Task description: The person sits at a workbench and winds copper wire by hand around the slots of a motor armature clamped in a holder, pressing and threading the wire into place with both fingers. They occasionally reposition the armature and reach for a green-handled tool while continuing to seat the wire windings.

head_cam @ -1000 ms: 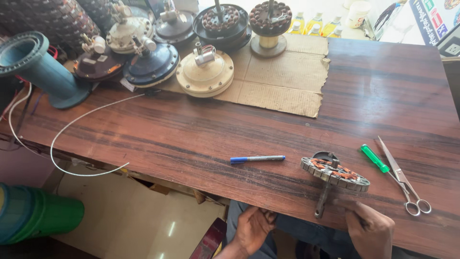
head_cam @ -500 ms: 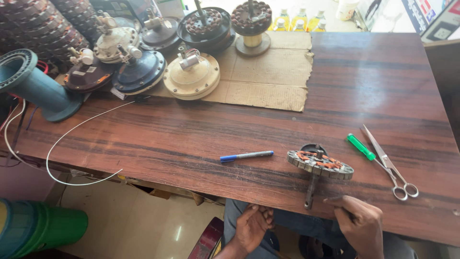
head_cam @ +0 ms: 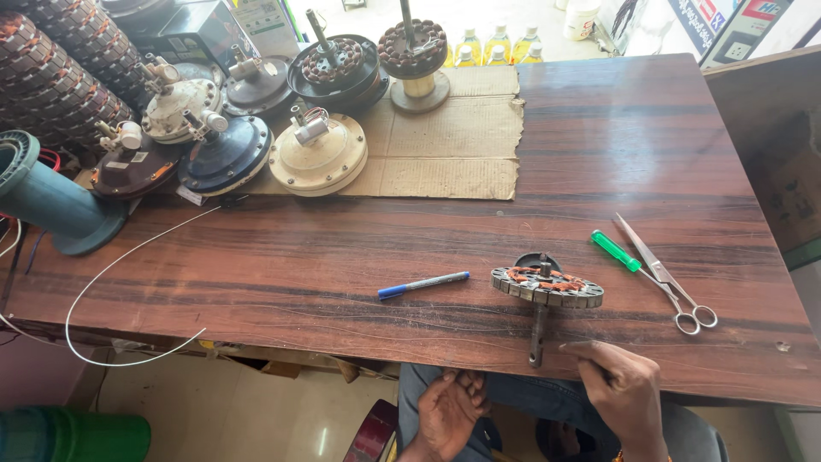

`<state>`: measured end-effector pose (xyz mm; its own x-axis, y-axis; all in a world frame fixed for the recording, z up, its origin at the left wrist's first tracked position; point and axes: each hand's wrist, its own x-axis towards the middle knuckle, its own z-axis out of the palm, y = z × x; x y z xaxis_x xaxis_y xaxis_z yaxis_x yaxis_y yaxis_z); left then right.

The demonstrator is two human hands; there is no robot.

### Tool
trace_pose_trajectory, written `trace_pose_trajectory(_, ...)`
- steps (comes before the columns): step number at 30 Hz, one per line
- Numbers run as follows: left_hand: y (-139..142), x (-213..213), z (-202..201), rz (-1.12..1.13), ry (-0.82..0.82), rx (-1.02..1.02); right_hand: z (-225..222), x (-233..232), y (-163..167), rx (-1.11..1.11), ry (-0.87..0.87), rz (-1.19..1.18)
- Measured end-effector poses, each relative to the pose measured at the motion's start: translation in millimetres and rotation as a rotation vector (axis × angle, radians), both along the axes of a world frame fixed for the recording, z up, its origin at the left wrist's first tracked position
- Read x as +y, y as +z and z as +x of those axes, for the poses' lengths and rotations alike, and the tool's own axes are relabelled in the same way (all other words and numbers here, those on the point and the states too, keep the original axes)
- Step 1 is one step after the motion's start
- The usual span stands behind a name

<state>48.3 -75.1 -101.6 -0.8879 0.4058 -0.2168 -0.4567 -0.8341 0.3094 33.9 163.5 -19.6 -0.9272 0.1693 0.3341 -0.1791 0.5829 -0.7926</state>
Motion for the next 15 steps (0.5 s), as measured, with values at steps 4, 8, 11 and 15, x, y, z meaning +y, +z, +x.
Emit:
trace_pose_trajectory(4, 3, 2, 0, -0.015, -0.009, -0.038, 2, -1, -1, 0.055, 0.007, -0.009)
trace_pose_trajectory(8, 0, 6, 0, 0.043, -0.035, 0.002, 0, -2, 1, 0.038, 0.007, -0.033)
trace_pose_trajectory(11, -6, 8, -3, 0.064, -0.126, 0.138, -3, -1, 3, -0.049, 0.011, -0.012)
trace_pose_trajectory(15, -9, 9, -7, 0.181, -0.060, 0.106, -7, 5, 5, 0.020, 0.128, -0.038)
